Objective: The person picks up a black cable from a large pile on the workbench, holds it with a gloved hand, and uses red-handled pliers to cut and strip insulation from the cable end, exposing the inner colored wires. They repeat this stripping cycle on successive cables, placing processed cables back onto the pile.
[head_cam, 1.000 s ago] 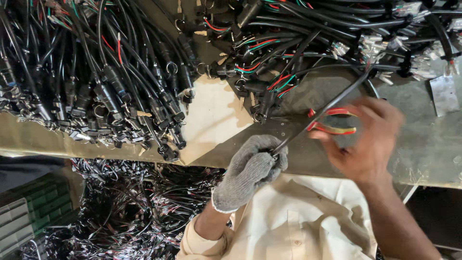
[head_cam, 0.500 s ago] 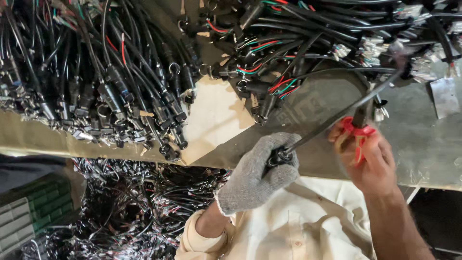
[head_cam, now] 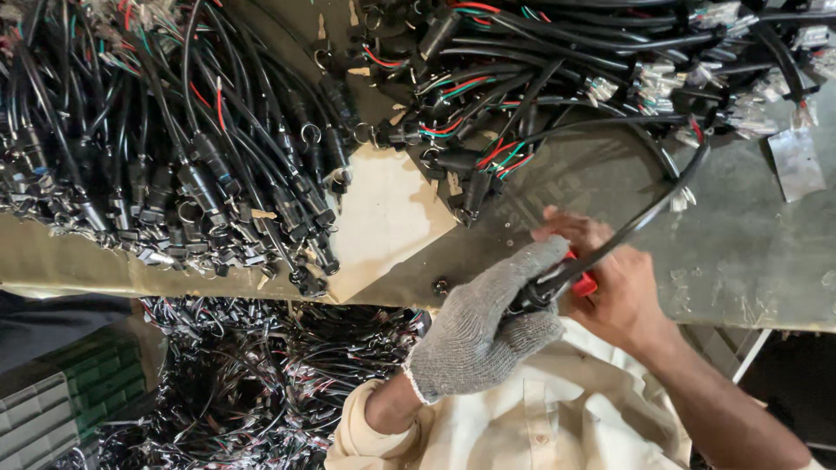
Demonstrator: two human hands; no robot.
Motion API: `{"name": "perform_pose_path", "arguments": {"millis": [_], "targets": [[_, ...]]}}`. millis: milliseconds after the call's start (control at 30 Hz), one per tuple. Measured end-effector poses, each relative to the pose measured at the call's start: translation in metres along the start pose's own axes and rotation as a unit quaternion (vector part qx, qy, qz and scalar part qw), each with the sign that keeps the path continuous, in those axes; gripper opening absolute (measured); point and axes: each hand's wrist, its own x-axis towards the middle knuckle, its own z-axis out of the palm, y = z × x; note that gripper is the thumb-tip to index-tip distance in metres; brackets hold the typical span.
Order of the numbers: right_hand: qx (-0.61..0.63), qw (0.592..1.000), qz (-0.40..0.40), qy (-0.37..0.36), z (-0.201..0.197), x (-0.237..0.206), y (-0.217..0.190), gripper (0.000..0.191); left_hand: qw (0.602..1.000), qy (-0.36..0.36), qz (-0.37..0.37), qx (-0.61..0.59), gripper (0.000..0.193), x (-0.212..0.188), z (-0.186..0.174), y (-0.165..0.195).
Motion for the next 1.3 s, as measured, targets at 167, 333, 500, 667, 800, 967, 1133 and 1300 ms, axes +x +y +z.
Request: {"name": "perform_pose_path", "arguments": {"millis": [167,333,500,667,800,967,1133,1300], "targets": [[-0.122,0.992,-0.019,-0.004,0.003,-0.002,0.016,0.037,0.973,-0.071,-0.216,0.032,0.066,0.002,-0.001,0.005],[-0.092,0.992,-0.071,0.050,0.011,-0.001,0.026,0.038,0.998,-0.024,-0.051,0.034,0.068,0.002,-0.005,0.001],[-0.081,0.996,-0.033,0.026,0.009,-0.001,0.022,0.036,0.997,0.022,0.023,0.063,0.070,-0.002,0.000,-0.013],[-0.060,0.998,0.010,0.009,0.006,-0.010,0.008,0.045,0.992,0.070,-0.004,0.105,0.077,-0.011,0.019,-0.030],[-0.091,0.995,0.034,0.000,0.001,-0.012,0.001,0.050,0.980,0.104,0.037,0.163,0.078,-0.018,0.031,-0.039],[-0.123,0.992,0.038,0.011,-0.002,-0.014,-0.001,0.051,0.961,0.138,0.070,0.230,0.078,-0.019,0.042,-0.047],[-0.128,0.990,0.058,0.022,0.005,-0.021,0.003,0.041,0.930,0.161,0.064,0.325,0.077,-0.016,0.052,-0.048],[-0.118,0.991,0.055,0.030,0.008,-0.025,0.006,0.036,0.960,0.120,0.034,0.251,0.074,-0.015,0.043,-0.035]]}}
